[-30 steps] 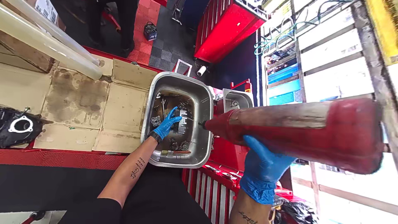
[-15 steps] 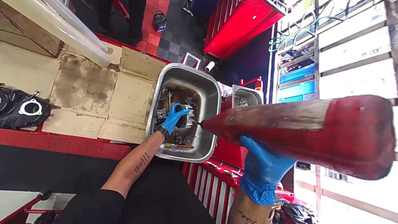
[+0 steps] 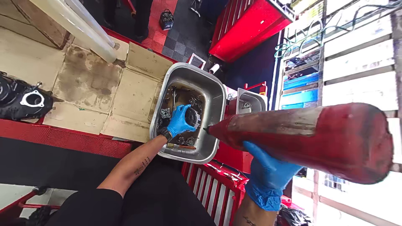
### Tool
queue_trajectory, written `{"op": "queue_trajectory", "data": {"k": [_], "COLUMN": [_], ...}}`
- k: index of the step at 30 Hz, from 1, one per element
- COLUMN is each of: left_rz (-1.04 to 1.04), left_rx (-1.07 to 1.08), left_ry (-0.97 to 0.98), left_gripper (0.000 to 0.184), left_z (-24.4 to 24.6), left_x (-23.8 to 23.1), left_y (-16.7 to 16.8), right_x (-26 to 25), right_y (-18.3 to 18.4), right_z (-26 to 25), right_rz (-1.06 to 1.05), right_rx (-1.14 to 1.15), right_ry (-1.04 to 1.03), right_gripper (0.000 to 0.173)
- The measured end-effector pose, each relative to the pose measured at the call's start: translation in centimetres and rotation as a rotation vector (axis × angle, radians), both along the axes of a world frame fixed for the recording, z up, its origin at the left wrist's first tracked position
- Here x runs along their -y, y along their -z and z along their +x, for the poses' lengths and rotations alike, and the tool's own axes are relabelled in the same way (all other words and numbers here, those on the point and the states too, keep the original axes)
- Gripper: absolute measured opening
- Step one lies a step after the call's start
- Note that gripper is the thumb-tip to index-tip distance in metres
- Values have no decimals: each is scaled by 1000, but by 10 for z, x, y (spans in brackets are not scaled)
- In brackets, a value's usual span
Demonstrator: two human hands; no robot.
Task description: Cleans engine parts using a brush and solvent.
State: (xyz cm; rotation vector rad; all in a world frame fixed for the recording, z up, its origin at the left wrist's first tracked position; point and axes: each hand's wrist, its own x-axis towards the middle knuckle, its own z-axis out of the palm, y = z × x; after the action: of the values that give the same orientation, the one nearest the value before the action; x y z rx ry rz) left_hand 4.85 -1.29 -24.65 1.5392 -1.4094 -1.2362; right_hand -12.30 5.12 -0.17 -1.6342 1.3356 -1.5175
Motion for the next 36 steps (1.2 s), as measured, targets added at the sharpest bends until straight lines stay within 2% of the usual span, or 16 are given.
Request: {"op": "queue_trajectory", "data": {"k": [5, 11, 17, 21, 26, 28, 30, 36], "left_rz": [-128, -262, -306, -308, -323, -304, -238, 163], "left_rx": [201, 331, 355, 348, 341, 256, 60, -441], "left_ry": [75, 149, 180, 183, 178, 145, 52, -150], "left_gripper": [125, 128, 126, 125, 123, 122, 119, 113], "left_z": [-2, -1, 0, 1, 2, 1, 2, 5], "left_x": [-11, -14, -17, -18, -17, -19, -18, -11], "left_y": [-1, -3, -9, -12, -12, -7, 1, 12], "right_x": [5, 4, 0, 6, 9, 13, 9, 7], "right_y": [-1, -4, -5, -8, -14, -13, -13, -3], "right_z": [-6, 1, 5, 4, 2, -3, -6, -7], "right_rz": [14, 15, 22, 0, -24, -45, -14, -14], "right_rx": [50, 24, -22, -55, -67, -29, -21, 69], "right_ry": [-60, -50, -34, 1, -5, -22, -33, -47], "right_gripper": [76, 79, 81, 89, 84, 82, 82, 76]}}
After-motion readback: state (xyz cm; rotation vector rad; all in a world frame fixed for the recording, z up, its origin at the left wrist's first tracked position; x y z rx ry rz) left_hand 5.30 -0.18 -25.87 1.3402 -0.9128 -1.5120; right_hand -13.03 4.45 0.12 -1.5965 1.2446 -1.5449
